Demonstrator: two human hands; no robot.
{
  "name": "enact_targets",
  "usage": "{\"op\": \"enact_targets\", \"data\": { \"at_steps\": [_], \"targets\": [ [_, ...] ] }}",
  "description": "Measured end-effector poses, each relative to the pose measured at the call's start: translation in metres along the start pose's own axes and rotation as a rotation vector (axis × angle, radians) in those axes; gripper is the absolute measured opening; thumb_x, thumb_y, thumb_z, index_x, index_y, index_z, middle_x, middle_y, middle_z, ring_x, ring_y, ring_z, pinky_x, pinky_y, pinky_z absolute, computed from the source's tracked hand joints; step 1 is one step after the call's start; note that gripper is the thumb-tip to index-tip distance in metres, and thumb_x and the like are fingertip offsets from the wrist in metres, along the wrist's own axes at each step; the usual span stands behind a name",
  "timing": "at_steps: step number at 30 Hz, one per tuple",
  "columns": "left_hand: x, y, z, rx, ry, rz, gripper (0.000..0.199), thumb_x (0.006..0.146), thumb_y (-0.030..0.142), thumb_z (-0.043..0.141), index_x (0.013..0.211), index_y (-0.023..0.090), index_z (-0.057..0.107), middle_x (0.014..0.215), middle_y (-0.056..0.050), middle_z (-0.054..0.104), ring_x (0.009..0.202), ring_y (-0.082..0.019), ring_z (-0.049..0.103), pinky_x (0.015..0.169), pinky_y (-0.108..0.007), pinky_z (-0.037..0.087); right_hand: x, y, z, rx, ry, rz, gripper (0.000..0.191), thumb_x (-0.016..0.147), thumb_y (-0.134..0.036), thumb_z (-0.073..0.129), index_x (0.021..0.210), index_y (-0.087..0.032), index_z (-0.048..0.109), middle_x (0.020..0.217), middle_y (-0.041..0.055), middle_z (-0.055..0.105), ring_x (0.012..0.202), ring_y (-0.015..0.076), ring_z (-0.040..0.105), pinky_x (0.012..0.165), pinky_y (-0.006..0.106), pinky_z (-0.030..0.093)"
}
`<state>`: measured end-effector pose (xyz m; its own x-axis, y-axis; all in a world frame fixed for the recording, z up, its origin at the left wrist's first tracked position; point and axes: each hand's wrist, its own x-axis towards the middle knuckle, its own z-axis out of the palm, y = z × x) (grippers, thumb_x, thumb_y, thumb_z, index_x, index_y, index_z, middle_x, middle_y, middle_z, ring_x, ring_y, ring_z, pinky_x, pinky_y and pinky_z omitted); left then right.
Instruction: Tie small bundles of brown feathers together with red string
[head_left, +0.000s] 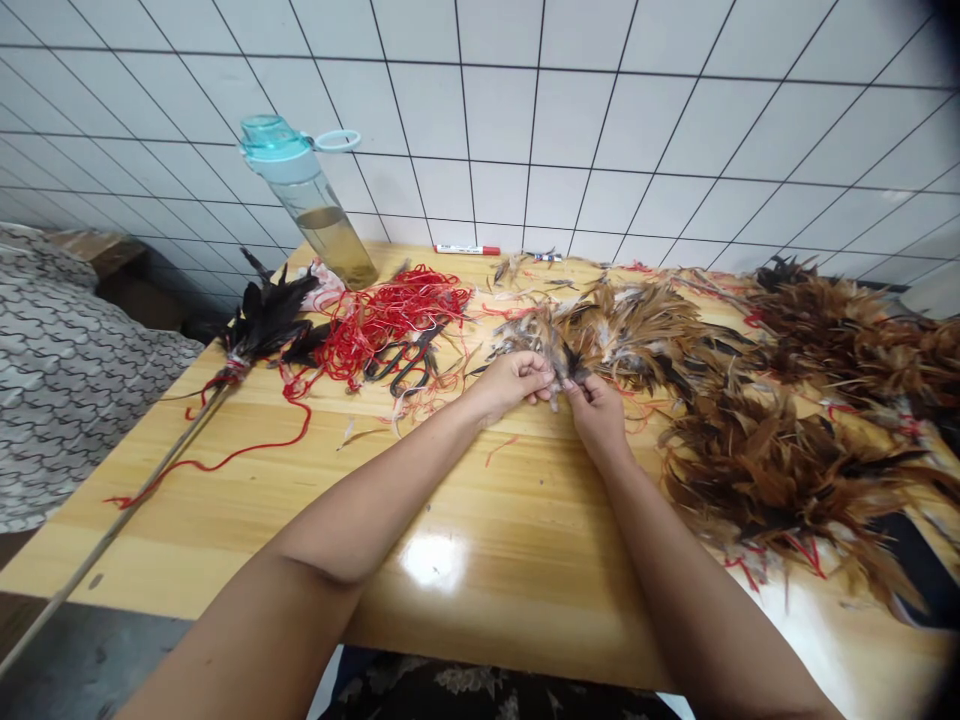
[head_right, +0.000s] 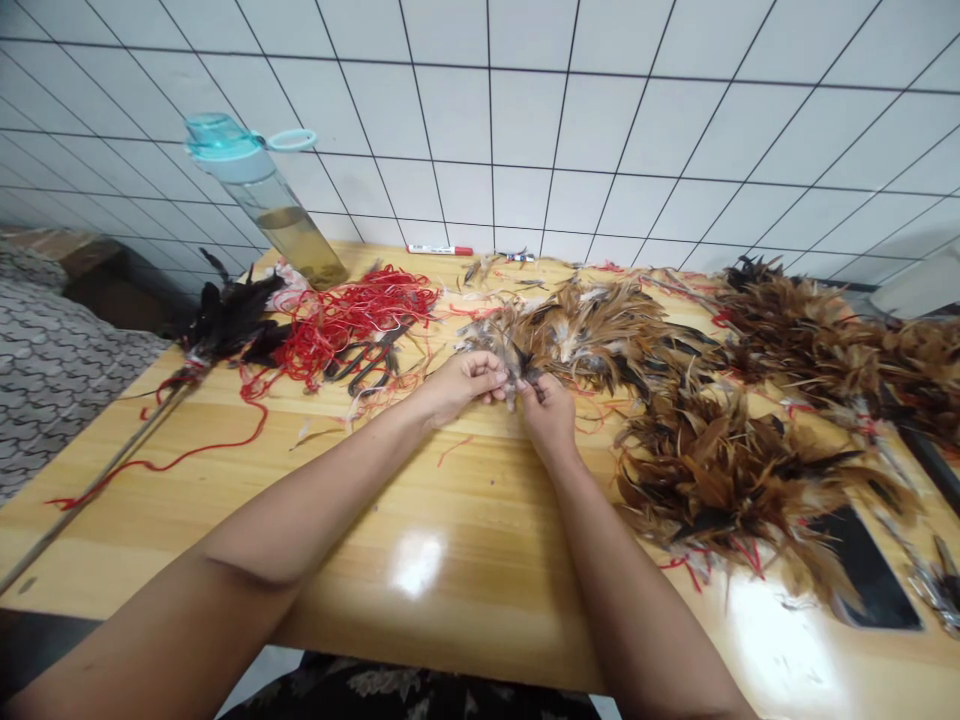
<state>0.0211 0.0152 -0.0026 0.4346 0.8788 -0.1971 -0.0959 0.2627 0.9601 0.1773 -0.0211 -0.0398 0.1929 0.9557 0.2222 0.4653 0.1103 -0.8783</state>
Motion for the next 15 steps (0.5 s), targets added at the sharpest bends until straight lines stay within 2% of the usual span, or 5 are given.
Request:
{"op": "enact_targets", "data": {
  "at_steps": [8, 15],
  "targets": [
    [-0.0006, 0.0023, -0.0015, -0.043, -0.033, -0.069, 0.022, 0.073, 0.022, 0.075, 0.075, 0.011, 0.057, 0.058, 0.000, 0.062, 0.050, -0.006, 0.056, 0.047, -0.015, 0.038, -0.0015, -0.0035, 0.0000, -0.088, -0.027, -0.085, 0.018, 0.080, -0.031, 0.051, 0.065, -0.021, 0.053, 0.064, -0.0004, 0.051, 0.063, 0.0147, 0.045, 0.060, 0.028, 0.035],
    [-0.0024, 0.0012, 0.0017, 0.043, -0.026, -0.062, 0.029, 0.067, 0.023, 0.080, 0.072, 0.012, 0.053, 0.056, 0.002, 0.060, 0.049, -0.006, 0.054, 0.047, -0.016, 0.035, -0.0026, -0.0053, 0.0020, -0.134, -0.008, -0.129, 0.019, 0.077, -0.026, 0.051, 0.059, -0.022, 0.046, 0.061, -0.0009, 0.047, 0.061, 0.0148, 0.042, 0.060, 0.028, 0.034]
  ]
}}
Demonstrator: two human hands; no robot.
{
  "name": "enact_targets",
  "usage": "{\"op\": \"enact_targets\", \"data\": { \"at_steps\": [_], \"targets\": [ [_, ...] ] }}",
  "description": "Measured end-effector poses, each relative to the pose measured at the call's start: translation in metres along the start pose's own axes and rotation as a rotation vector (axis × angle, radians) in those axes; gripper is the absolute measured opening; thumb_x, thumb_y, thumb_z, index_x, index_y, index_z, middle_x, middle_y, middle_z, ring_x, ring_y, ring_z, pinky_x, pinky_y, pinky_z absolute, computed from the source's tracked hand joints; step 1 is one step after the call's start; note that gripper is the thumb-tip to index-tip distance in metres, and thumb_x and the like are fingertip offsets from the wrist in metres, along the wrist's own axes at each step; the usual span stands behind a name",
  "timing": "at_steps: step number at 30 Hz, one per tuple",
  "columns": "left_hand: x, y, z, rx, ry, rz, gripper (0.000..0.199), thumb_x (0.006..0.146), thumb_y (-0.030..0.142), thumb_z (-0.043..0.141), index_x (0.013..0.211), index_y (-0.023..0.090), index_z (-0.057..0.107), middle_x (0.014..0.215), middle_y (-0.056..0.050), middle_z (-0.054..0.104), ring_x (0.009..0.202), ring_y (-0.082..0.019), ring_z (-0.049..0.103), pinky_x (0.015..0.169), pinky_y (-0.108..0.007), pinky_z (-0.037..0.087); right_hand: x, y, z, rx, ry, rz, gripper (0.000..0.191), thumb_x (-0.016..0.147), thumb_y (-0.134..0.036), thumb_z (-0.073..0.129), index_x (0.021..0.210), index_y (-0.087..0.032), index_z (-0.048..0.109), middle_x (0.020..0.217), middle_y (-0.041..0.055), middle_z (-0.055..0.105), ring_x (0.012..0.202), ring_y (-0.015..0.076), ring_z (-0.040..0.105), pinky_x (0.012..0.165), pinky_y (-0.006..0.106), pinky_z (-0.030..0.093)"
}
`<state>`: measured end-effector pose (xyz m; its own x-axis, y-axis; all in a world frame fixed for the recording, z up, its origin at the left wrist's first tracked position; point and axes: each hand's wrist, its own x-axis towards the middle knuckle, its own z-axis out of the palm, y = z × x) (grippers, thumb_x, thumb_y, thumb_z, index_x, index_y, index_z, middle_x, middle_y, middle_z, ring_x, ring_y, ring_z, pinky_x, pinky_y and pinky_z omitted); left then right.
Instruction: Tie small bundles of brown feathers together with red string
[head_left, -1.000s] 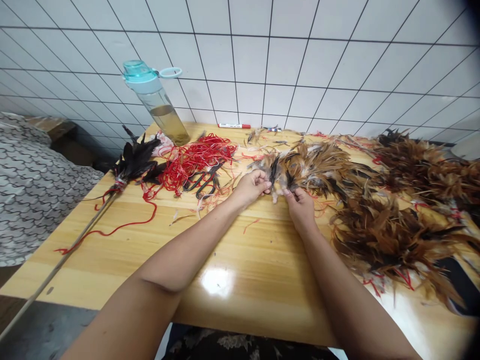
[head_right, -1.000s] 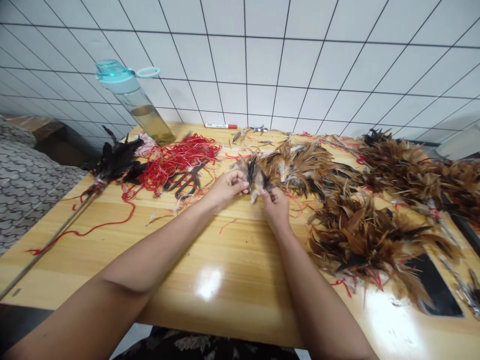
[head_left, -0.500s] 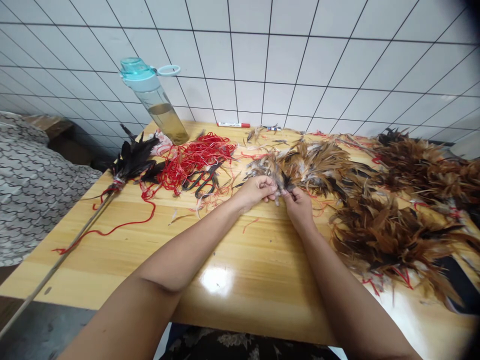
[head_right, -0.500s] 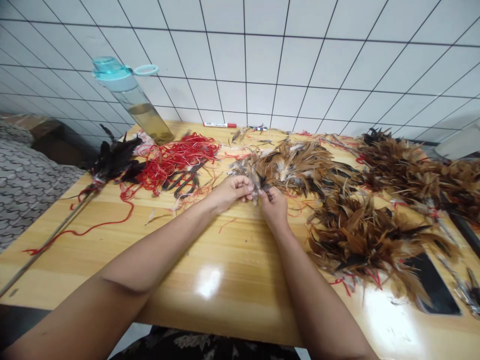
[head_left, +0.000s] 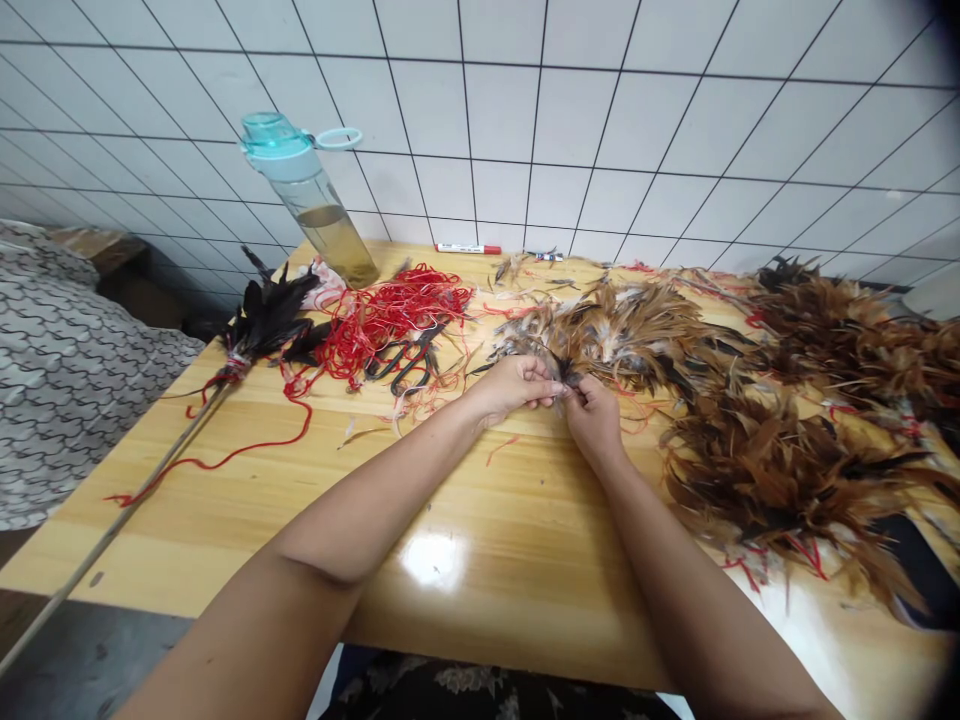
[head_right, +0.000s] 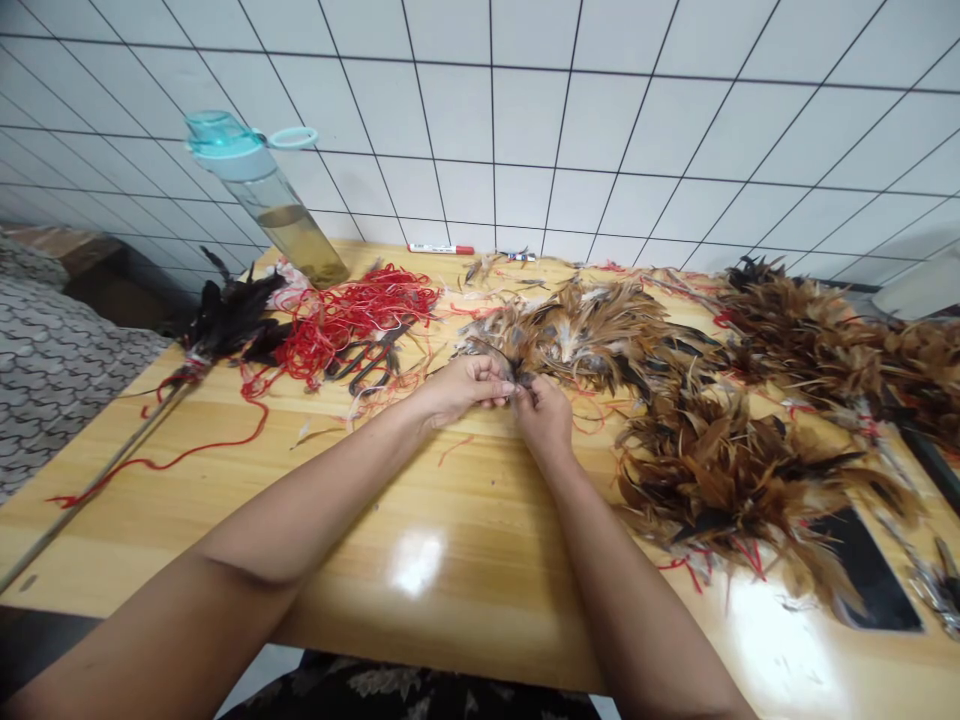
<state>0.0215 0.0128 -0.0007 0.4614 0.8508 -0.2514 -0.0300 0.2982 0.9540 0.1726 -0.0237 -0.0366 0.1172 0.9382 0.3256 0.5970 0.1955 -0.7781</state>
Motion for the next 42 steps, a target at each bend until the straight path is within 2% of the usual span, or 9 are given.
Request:
{"op": "enact_targets", "data": {
  "at_steps": [6, 14, 23, 26, 32, 42],
  "targets": [
    [0.003, -0.001, -0.003, -0.055, 0.028, 0.020, 0.028, 0.066, 0.023, 0.080, 0.072, 0.010, 0.056, 0.059, -0.001, 0.063, 0.052, -0.007, 0.057, 0.050, -0.018, 0.037, 0.001, 0.001, -0.002, 0.070, 0.022, 0.055, 0.022, 0.081, -0.033, 0.053, 0.062, -0.021, 0.052, 0.063, -0.0010, 0.049, 0.062, 0.0144, 0.043, 0.060, 0.028, 0.035],
    [0.010, -0.005, -0.001, -0.242, 0.100, 0.162, 0.033, 0.058, 0.030, 0.085, 0.073, 0.009, 0.064, 0.063, -0.001, 0.064, 0.058, -0.008, 0.058, 0.055, -0.019, 0.041, 0.002, 0.005, 0.000, 0.174, 0.000, 0.104, 0.025, 0.080, -0.038, 0.054, 0.064, -0.019, 0.056, 0.064, -0.0009, 0.051, 0.064, 0.0136, 0.045, 0.062, 0.027, 0.037],
    [0.007, -0.005, 0.005, -0.125, 0.127, 0.146, 0.024, 0.063, 0.024, 0.080, 0.062, 0.009, 0.061, 0.055, 0.000, 0.060, 0.051, -0.006, 0.051, 0.053, -0.020, 0.040, 0.003, 0.005, -0.001, 0.191, -0.016, 0.106, 0.026, 0.079, -0.039, 0.055, 0.062, -0.020, 0.055, 0.066, 0.0001, 0.054, 0.066, 0.0144, 0.047, 0.066, 0.028, 0.039],
    [0.007, -0.004, 0.003, -0.112, 0.147, 0.164, 0.024, 0.062, 0.024, 0.080, 0.064, 0.009, 0.062, 0.056, 0.000, 0.060, 0.051, -0.006, 0.051, 0.052, -0.020, 0.040, 0.003, 0.004, -0.001, 0.208, -0.009, 0.115, 0.025, 0.079, -0.040, 0.055, 0.063, -0.020, 0.055, 0.067, -0.0001, 0.055, 0.065, 0.0140, 0.047, 0.066, 0.028, 0.040],
    [0.007, -0.005, 0.004, -0.064, 0.089, 0.115, 0.028, 0.059, 0.027, 0.082, 0.062, 0.011, 0.059, 0.054, 0.001, 0.059, 0.050, -0.006, 0.050, 0.052, -0.020, 0.039, 0.003, 0.004, -0.001, 0.186, -0.012, 0.103, 0.024, 0.078, -0.038, 0.056, 0.062, -0.020, 0.055, 0.064, -0.0005, 0.052, 0.063, 0.0138, 0.045, 0.063, 0.027, 0.038],
    [0.003, -0.003, 0.002, -0.115, 0.124, 0.121, 0.022, 0.056, 0.016, 0.079, 0.067, 0.011, 0.060, 0.055, 0.002, 0.058, 0.050, -0.005, 0.049, 0.053, -0.020, 0.037, 0.003, 0.006, -0.001, 0.217, -0.007, 0.111, 0.025, 0.078, -0.038, 0.057, 0.061, -0.020, 0.055, 0.066, 0.0004, 0.055, 0.066, 0.0147, 0.049, 0.065, 0.029, 0.040]
  ]
}}
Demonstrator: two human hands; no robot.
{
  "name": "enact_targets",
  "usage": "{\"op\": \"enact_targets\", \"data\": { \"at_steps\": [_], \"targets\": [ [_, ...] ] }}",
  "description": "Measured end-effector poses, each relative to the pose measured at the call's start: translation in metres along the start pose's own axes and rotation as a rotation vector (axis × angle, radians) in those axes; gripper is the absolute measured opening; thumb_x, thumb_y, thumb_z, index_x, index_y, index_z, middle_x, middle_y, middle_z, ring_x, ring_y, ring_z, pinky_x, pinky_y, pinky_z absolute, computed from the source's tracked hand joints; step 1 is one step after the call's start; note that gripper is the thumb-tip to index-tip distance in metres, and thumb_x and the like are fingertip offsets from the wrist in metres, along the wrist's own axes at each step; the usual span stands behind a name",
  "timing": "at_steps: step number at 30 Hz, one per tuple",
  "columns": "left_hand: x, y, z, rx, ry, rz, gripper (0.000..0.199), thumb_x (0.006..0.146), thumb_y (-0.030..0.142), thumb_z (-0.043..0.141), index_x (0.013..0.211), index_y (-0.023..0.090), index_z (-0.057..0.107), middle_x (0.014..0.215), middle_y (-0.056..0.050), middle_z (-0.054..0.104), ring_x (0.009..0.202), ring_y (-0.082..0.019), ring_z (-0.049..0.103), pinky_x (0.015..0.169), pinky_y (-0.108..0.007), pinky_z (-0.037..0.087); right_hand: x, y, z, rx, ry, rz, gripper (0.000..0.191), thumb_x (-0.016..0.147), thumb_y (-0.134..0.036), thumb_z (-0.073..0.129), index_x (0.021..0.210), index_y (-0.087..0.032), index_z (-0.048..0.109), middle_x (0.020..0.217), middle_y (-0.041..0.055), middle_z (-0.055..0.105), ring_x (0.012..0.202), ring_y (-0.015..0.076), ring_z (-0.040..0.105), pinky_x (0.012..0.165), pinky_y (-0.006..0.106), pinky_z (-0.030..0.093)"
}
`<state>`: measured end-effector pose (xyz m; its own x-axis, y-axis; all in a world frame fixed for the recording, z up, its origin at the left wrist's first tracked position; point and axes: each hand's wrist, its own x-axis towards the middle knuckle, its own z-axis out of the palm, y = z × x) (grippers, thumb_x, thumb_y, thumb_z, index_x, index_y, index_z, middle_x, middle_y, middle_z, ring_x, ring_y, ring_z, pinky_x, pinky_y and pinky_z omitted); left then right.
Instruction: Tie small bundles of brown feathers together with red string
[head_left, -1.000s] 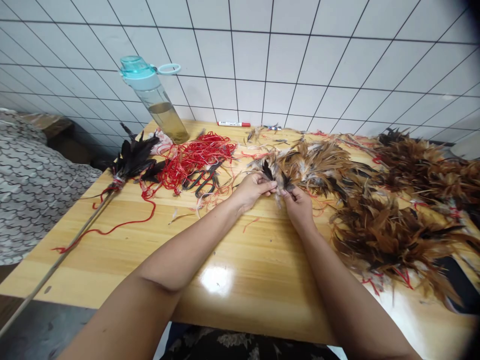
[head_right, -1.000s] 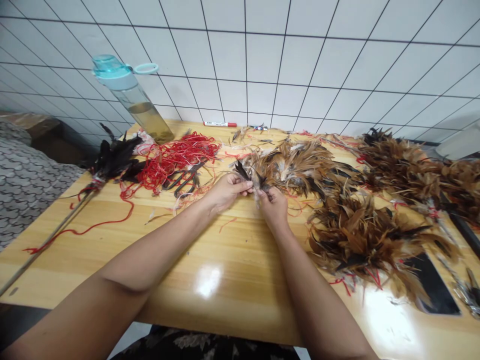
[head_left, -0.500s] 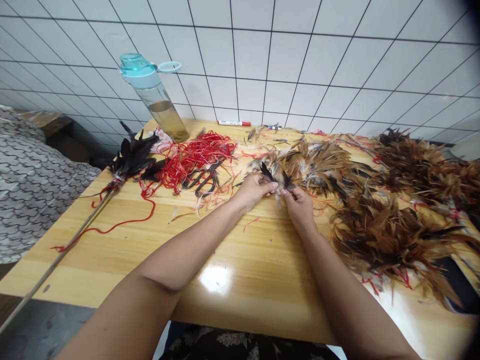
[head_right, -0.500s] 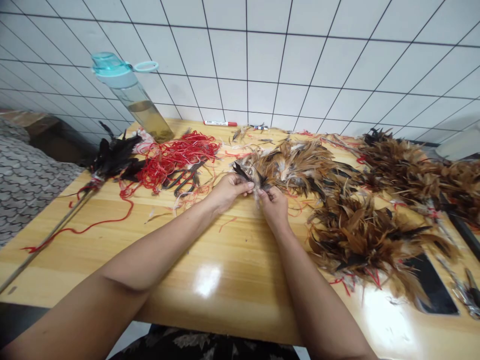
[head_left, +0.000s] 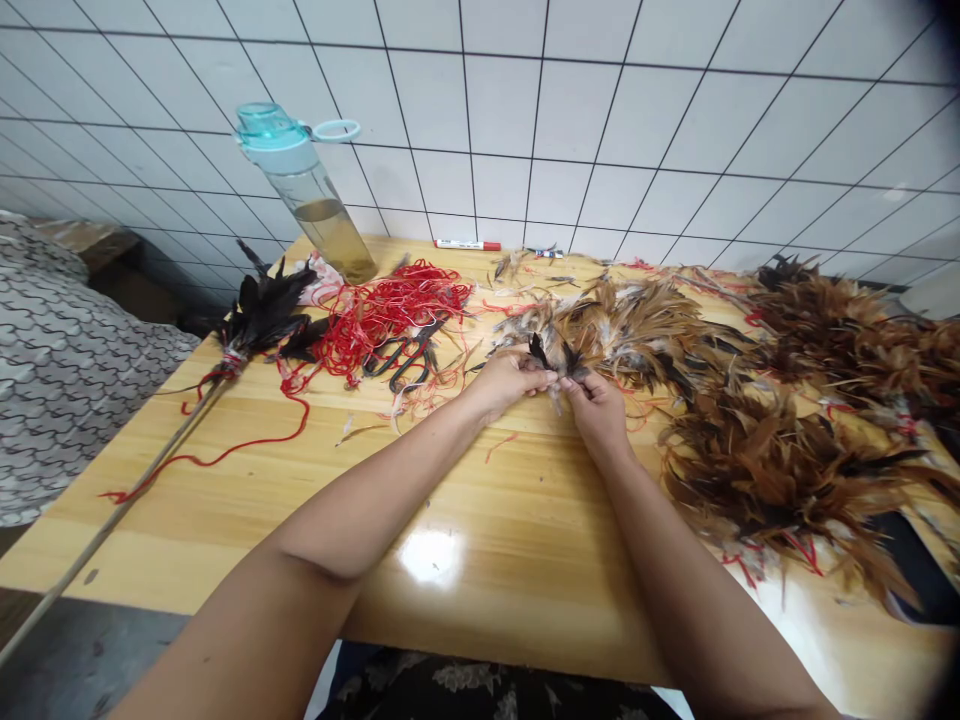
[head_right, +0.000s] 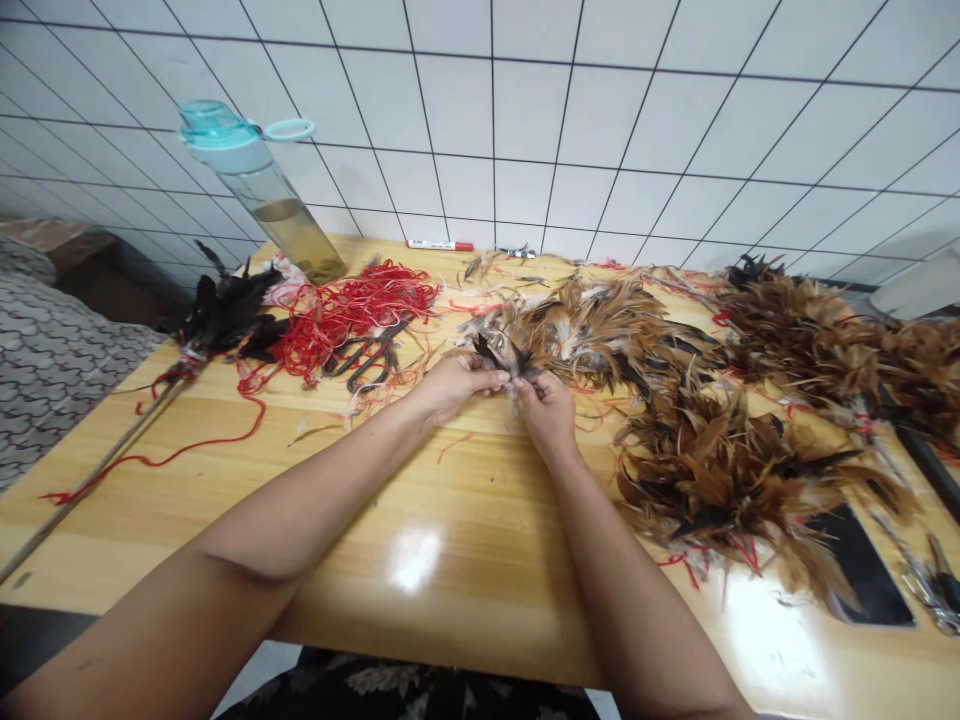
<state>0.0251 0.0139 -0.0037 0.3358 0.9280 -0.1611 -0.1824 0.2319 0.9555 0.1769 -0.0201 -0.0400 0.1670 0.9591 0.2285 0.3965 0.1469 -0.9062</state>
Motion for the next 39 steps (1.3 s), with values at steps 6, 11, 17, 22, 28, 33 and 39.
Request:
{"op": "enact_targets", "data": {
  "at_steps": [6, 11, 17, 22, 28, 33, 39],
  "targets": [
    [0.000, -0.002, 0.001, 0.007, -0.018, 0.009, 0.024, 0.057, 0.015, 0.080, 0.066, 0.011, 0.059, 0.054, 0.003, 0.056, 0.050, -0.006, 0.050, 0.052, -0.020, 0.038, 0.001, 0.000, -0.001, -0.005, -0.041, -0.031, 0.021, 0.078, -0.034, 0.056, 0.062, -0.020, 0.056, 0.068, 0.0008, 0.057, 0.066, 0.0147, 0.050, 0.066, 0.029, 0.042],
    [-0.001, 0.002, 0.002, 0.037, -0.035, -0.031, 0.026, 0.063, 0.013, 0.079, 0.072, 0.012, 0.054, 0.057, 0.002, 0.059, 0.053, -0.008, 0.057, 0.056, -0.021, 0.046, 0.000, -0.001, -0.002, -0.054, -0.037, -0.041, 0.019, 0.077, -0.032, 0.056, 0.062, -0.020, 0.056, 0.064, -0.0006, 0.052, 0.063, 0.0141, 0.047, 0.062, 0.028, 0.038],
    [0.000, 0.004, 0.003, 0.115, -0.044, -0.009, 0.017, 0.072, 0.014, 0.073, 0.074, 0.011, 0.056, 0.061, -0.001, 0.063, 0.057, -0.009, 0.061, 0.057, -0.020, 0.047, 0.000, -0.002, -0.002, -0.076, -0.003, -0.042, 0.021, 0.078, -0.034, 0.054, 0.062, -0.020, 0.054, 0.064, -0.0005, 0.051, 0.064, 0.0145, 0.046, 0.062, 0.028, 0.037],
    [0.003, -0.003, 0.001, 0.167, -0.044, 0.101, 0.013, 0.067, 0.013, 0.073, 0.073, 0.012, 0.062, 0.057, 0.003, 0.059, 0.052, -0.007, 0.054, 0.054, -0.019, 0.042, 0.000, -0.002, 0.000, -0.062, -0.018, -0.039, 0.020, 0.078, -0.033, 0.056, 0.064, -0.019, 0.058, 0.067, 0.0007, 0.055, 0.065, 0.0150, 0.048, 0.064, 0.029, 0.039],
    [0.003, -0.003, -0.001, 0.188, -0.050, 0.143, 0.010, 0.067, 0.013, 0.068, 0.071, 0.012, 0.060, 0.057, 0.005, 0.056, 0.052, -0.006, 0.050, 0.053, -0.018, 0.039, 0.001, -0.002, -0.001, -0.081, -0.049, -0.068, 0.021, 0.078, -0.033, 0.057, 0.061, -0.020, 0.056, 0.063, -0.0001, 0.053, 0.062, 0.0145, 0.047, 0.061, 0.028, 0.038],
    [0.003, -0.003, -0.002, 0.184, -0.118, 0.107, 0.018, 0.069, 0.015, 0.068, 0.071, 0.015, 0.050, 0.055, 0.005, 0.056, 0.048, -0.006, 0.052, 0.051, -0.018, 0.038, 0.002, 0.002, -0.002, -0.151, -0.091, -0.135, 0.017, 0.079, -0.027, 0.054, 0.063, -0.021, 0.054, 0.066, 0.0017, 0.056, 0.067, 0.0167, 0.051, 0.066, 0.030, 0.040],
    [0.004, -0.006, -0.006, 0.239, -0.138, 0.099, 0.020, 0.069, 0.018, 0.069, 0.069, 0.014, 0.050, 0.058, 0.003, 0.059, 0.051, -0.006, 0.053, 0.052, -0.017, 0.038, 0.000, 0.002, 0.001, -0.223, -0.110, -0.183, 0.019, 0.080, -0.025, 0.052, 0.061, -0.022, 0.052, 0.071, 0.0048, 0.058, 0.072, 0.0199, 0.053, 0.068, 0.033, 0.041]
  ]
}}
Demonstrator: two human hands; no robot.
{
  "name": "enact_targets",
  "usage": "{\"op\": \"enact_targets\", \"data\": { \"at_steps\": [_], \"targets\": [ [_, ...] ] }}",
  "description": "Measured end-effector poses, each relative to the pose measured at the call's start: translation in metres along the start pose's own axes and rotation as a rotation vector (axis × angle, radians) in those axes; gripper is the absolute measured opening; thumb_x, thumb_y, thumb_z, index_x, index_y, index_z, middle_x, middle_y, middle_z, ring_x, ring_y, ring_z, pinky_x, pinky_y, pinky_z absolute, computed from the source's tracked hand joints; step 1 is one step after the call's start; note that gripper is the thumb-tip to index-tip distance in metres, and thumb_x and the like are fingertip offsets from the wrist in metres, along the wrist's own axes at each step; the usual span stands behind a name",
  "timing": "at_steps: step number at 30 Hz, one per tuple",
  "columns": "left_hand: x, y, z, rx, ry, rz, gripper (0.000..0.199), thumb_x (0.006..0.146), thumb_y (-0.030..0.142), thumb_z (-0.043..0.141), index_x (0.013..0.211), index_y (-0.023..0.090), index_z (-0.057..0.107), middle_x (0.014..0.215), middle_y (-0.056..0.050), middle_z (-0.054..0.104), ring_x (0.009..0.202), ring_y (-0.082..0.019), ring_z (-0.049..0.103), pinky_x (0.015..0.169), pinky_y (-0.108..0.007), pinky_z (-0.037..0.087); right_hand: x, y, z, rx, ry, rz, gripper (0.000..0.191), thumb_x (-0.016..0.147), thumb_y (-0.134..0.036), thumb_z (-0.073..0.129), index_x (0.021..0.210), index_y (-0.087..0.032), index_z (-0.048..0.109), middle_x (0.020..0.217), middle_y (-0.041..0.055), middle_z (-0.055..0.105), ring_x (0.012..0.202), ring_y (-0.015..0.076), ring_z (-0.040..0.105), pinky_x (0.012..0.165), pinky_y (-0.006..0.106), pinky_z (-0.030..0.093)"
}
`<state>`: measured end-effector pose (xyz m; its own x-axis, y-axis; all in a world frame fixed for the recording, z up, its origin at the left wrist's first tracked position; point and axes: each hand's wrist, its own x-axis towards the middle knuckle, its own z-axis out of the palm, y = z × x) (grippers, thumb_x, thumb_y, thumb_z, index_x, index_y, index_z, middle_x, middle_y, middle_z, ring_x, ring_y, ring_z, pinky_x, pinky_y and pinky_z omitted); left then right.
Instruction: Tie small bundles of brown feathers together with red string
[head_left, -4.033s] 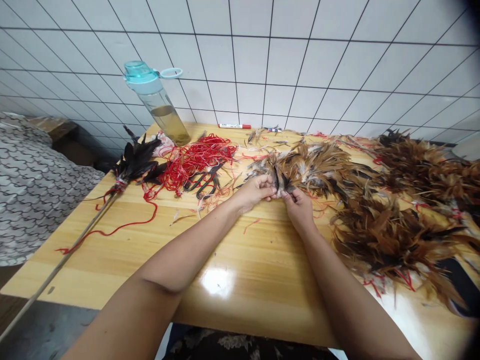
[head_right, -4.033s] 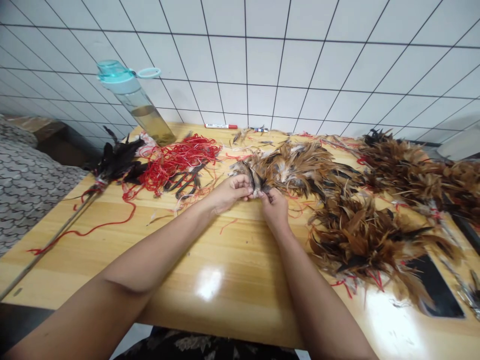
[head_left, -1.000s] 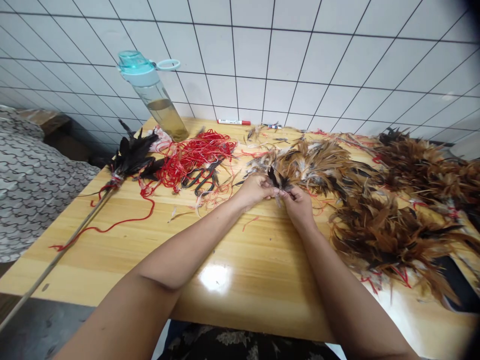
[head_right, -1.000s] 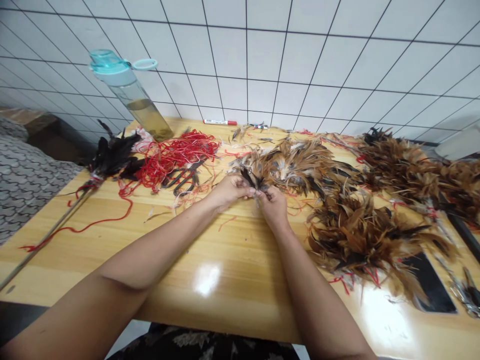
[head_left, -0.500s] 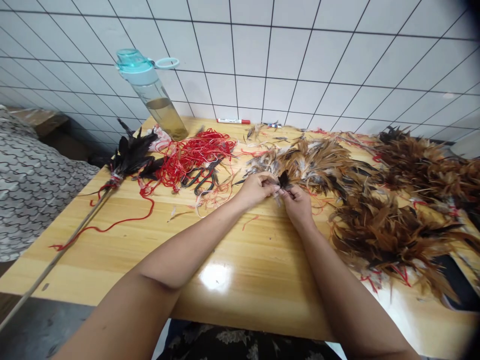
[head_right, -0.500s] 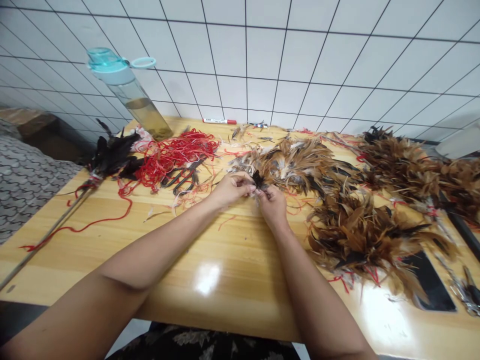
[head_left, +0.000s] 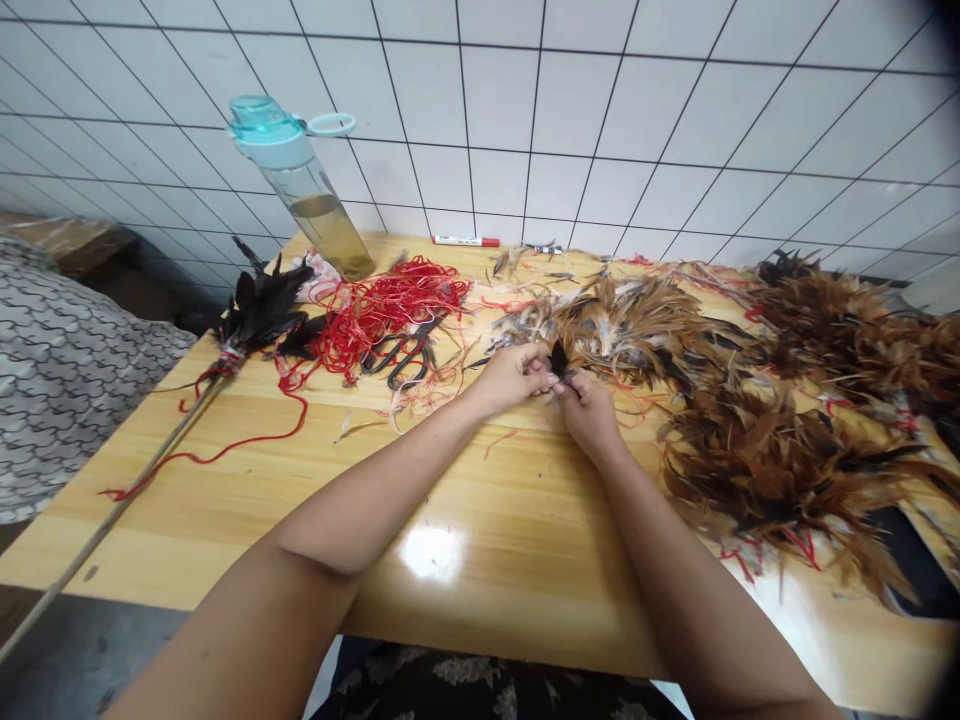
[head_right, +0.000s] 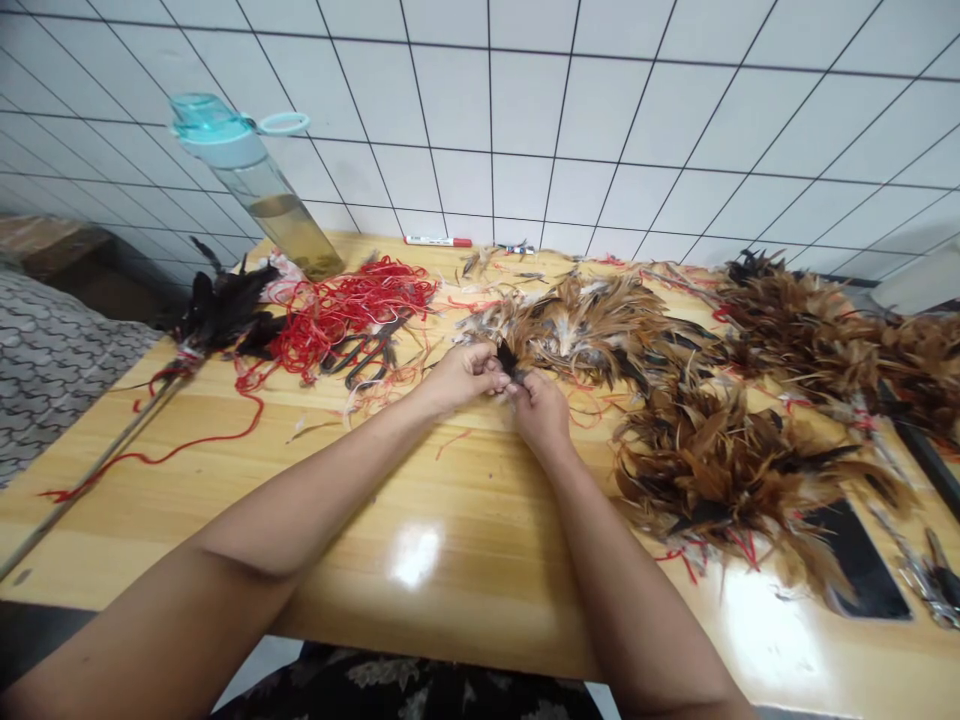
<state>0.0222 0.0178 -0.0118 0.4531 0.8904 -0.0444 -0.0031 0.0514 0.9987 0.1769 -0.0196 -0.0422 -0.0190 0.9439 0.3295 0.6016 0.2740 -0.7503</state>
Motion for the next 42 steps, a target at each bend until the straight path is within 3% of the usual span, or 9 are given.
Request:
{"op": "enact_targets", "data": {
  "at_steps": [7, 14, 23, 29, 32, 37, 42],
  "targets": [
    [0.001, 0.002, 0.000, -0.041, -0.051, -0.034, 0.024, 0.066, 0.025, 0.071, 0.063, 0.013, 0.051, 0.058, 0.002, 0.061, 0.055, -0.007, 0.054, 0.056, -0.018, 0.040, 0.000, -0.002, 0.000, -0.008, 0.004, -0.017, 0.026, 0.080, -0.027, 0.050, 0.056, -0.022, 0.043, 0.063, 0.0020, 0.053, 0.064, 0.0171, 0.050, 0.062, 0.030, 0.038],
    [0.000, 0.004, 0.000, 0.156, -0.045, 0.020, 0.020, 0.070, 0.027, 0.065, 0.063, 0.014, 0.052, 0.063, 0.000, 0.064, 0.060, -0.010, 0.059, 0.057, -0.019, 0.041, -0.002, 0.000, 0.001, -0.092, -0.002, -0.004, 0.023, 0.081, -0.024, 0.048, 0.058, -0.022, 0.048, 0.066, 0.0039, 0.056, 0.067, 0.0188, 0.052, 0.063, 0.031, 0.039],
    [-0.001, 0.006, 0.003, 0.461, 0.092, 0.158, 0.014, 0.071, 0.024, 0.065, 0.066, 0.013, 0.059, 0.061, 0.003, 0.054, 0.059, -0.008, 0.047, 0.056, -0.020, 0.034, -0.005, -0.003, 0.004, -0.144, 0.019, -0.014, 0.020, 0.083, -0.020, 0.049, 0.067, -0.021, 0.061, 0.074, 0.0073, 0.063, 0.075, 0.0213, 0.057, 0.067, 0.032, 0.042],
    [0.003, -0.005, -0.001, 0.339, 0.106, 0.116, 0.018, 0.071, 0.027, 0.065, 0.063, 0.014, 0.055, 0.056, 0.004, 0.049, 0.055, -0.008, 0.044, 0.052, -0.020, 0.033, -0.003, -0.006, 0.001, -0.025, 0.040, -0.011, 0.021, 0.082, -0.027, 0.057, 0.062, -0.021, 0.059, 0.065, 0.0019, 0.056, 0.063, 0.0167, 0.051, 0.061, 0.029, 0.039],
    [0.005, -0.006, -0.001, 0.193, 0.067, 0.115, 0.013, 0.067, 0.023, 0.067, 0.071, 0.013, 0.061, 0.065, 0.001, 0.057, 0.061, -0.010, 0.052, 0.058, -0.021, 0.040, -0.002, -0.005, 0.000, 0.032, 0.027, -0.007, 0.019, 0.081, -0.028, 0.058, 0.063, -0.021, 0.059, 0.064, 0.0013, 0.055, 0.064, 0.0162, 0.051, 0.062, 0.029, 0.039],
    [0.005, -0.004, 0.002, -0.041, -0.026, 0.039, 0.023, 0.064, 0.026, 0.073, 0.077, 0.011, 0.061, 0.070, -0.002, 0.064, 0.065, -0.012, 0.059, 0.065, -0.025, 0.046, -0.001, -0.002, -0.001, 0.077, 0.012, -0.019, 0.023, 0.080, -0.029, 0.057, 0.058, -0.021, 0.053, 0.063, 0.0010, 0.053, 0.064, 0.0163, 0.050, 0.062, 0.029, 0.038],
    [0.002, 0.001, 0.002, -0.036, -0.051, 0.027, 0.028, 0.066, 0.031, 0.075, 0.078, 0.012, 0.059, 0.070, -0.001, 0.064, 0.064, -0.011, 0.059, 0.063, -0.023, 0.045, -0.001, -0.003, -0.004, 0.158, 0.025, 0.000, 0.023, 0.080, -0.030, 0.053, 0.059, -0.021, 0.052, 0.065, 0.0006, 0.052, 0.066, 0.0157, 0.049, 0.065, 0.030, 0.039]
  ]
}}
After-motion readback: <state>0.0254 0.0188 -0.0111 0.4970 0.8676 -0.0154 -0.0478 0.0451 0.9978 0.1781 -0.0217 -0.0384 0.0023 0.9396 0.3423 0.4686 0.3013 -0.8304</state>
